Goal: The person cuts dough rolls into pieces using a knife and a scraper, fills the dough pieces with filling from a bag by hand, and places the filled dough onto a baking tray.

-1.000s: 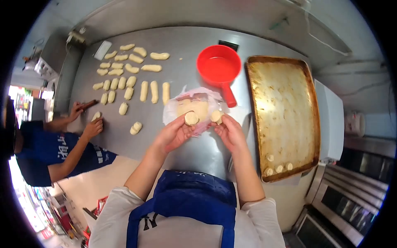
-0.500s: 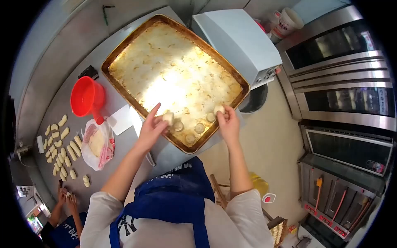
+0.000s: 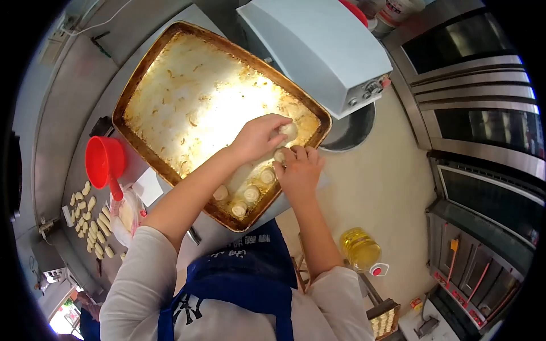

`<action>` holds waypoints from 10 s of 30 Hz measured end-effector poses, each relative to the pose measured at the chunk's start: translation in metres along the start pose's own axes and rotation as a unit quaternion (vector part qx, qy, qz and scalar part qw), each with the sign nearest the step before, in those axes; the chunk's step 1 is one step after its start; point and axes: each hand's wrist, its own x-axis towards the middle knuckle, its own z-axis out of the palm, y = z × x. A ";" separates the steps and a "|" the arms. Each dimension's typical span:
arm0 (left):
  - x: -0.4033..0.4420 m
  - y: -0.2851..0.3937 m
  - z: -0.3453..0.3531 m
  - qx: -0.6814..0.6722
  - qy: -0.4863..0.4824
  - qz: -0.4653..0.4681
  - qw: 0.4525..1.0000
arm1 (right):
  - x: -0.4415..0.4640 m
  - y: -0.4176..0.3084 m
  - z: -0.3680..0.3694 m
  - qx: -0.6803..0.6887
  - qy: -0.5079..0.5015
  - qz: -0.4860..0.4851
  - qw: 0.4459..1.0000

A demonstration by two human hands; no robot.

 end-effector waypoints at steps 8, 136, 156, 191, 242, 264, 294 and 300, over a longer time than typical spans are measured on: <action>0.019 -0.015 0.023 0.135 -0.109 0.163 0.971 | -0.018 -0.001 -0.022 0.051 0.006 0.074 0.996; -0.536 -0.102 -0.249 -0.028 0.435 -0.273 0.857 | -0.045 -0.509 0.097 0.273 -0.335 -0.265 0.862; -0.544 -0.142 -0.258 0.192 0.438 -0.288 0.830 | -0.050 -0.530 0.142 0.258 -0.325 -0.344 0.842; -0.028 0.026 -0.038 -0.006 0.096 -0.076 0.992 | 0.081 0.068 -0.014 -0.014 0.022 -0.055 0.998; -0.280 0.046 -0.018 0.130 0.283 -0.182 0.933 | -0.017 -0.033 -0.025 0.167 -0.190 -0.357 0.899; -0.228 0.009 -0.020 0.236 0.117 -0.120 0.957 | 0.093 0.050 -0.033 -0.030 -0.164 -0.266 0.950; -0.257 0.010 -0.017 0.292 0.254 -0.128 0.913 | 0.068 0.035 -0.029 -0.035 -0.008 -0.183 0.983; -0.313 0.022 -0.021 0.243 0.267 -0.160 0.919 | 0.088 -0.008 -0.022 0.051 0.009 -0.234 0.971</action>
